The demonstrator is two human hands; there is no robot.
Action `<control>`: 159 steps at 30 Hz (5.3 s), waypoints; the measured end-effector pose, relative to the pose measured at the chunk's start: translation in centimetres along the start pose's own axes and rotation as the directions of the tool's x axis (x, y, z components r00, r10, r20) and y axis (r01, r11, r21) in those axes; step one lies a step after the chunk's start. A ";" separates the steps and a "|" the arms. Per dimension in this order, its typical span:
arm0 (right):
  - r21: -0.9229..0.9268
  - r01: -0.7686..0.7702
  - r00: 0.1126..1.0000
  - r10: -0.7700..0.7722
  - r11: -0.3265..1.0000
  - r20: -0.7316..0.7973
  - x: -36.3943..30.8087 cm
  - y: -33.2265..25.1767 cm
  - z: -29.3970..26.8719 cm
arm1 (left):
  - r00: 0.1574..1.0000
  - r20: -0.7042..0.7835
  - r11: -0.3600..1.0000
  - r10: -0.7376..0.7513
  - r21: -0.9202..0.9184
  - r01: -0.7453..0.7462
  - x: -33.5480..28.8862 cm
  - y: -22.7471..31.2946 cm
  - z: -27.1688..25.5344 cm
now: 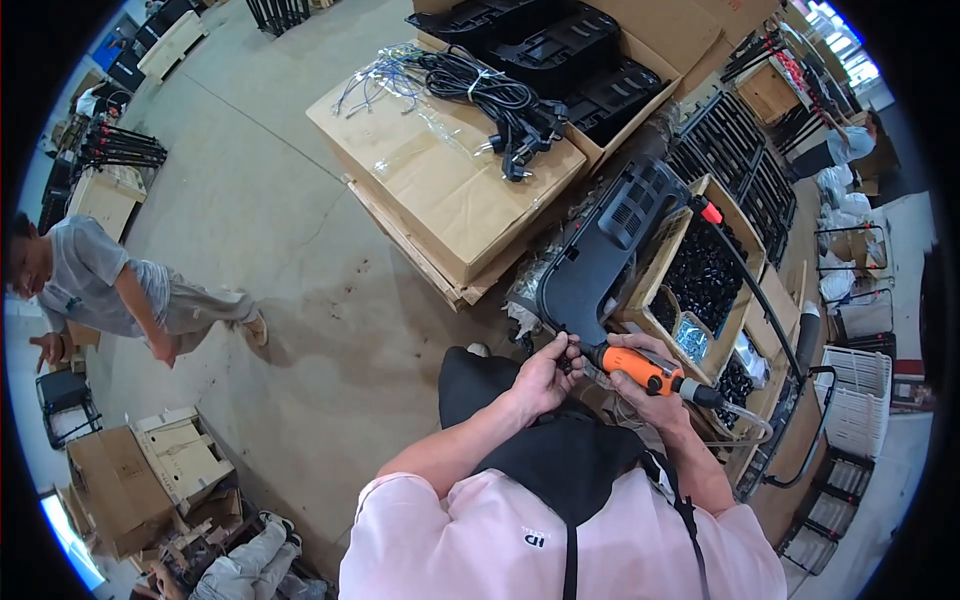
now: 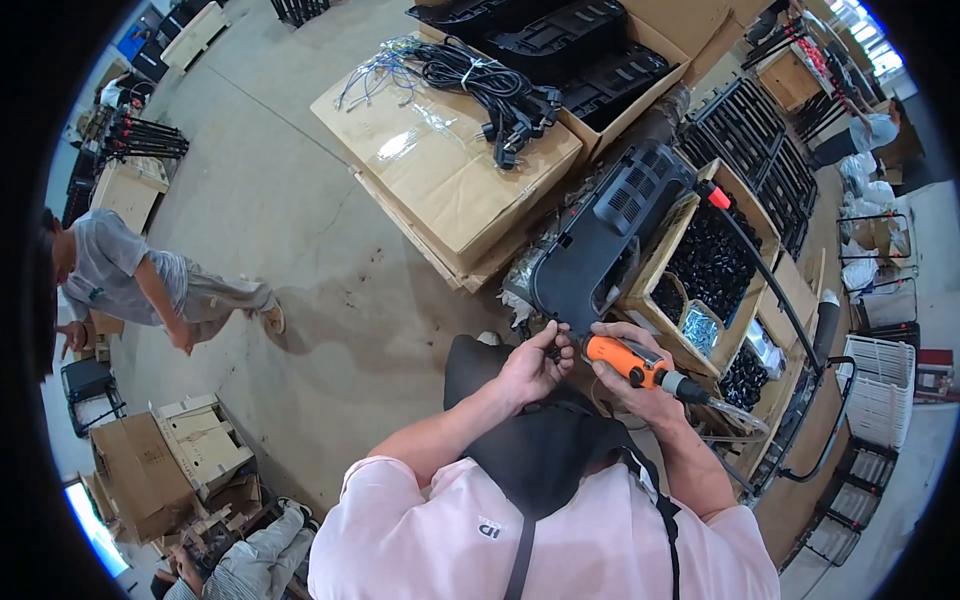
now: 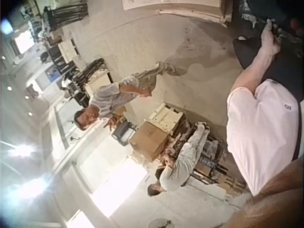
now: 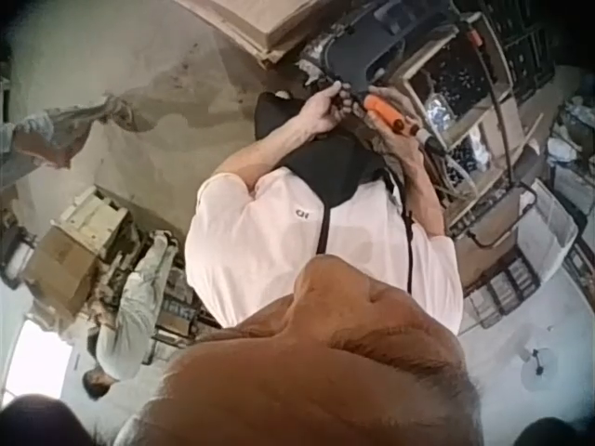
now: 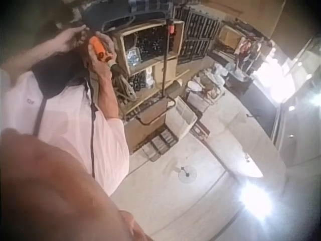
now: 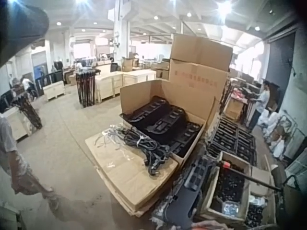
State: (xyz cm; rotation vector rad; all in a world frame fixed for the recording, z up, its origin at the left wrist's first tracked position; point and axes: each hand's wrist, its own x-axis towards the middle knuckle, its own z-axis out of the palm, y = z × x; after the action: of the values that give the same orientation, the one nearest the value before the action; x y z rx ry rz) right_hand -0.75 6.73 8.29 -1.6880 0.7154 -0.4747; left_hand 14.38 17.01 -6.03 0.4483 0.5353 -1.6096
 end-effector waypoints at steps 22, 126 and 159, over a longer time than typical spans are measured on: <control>0.097 0.117 0.979 -0.132 0.988 0.158 0.7 0.4 1.9 | 0.986 0.013 0.986 0.164 0.004 -0.164 -1.5 0.5 -1.5; 0.211 0.112 0.988 -0.131 0.971 0.077 -1.1 -0.5 3.4 | 0.968 -0.029 0.962 0.251 0.117 -0.246 -3.5 0.1 -2.4; 0.109 0.110 0.988 -0.097 0.988 -0.117 -1.4 -1.3 -1.4 | 0.982 -0.013 0.918 0.188 0.358 -0.171 -4.3 -1.4 -3.4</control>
State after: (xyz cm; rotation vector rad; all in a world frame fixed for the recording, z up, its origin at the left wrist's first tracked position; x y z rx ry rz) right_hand -2.40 6.86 9.95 -1.6047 0.6702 -0.6753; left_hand 13.41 22.60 -6.18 0.7860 0.2257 -1.5217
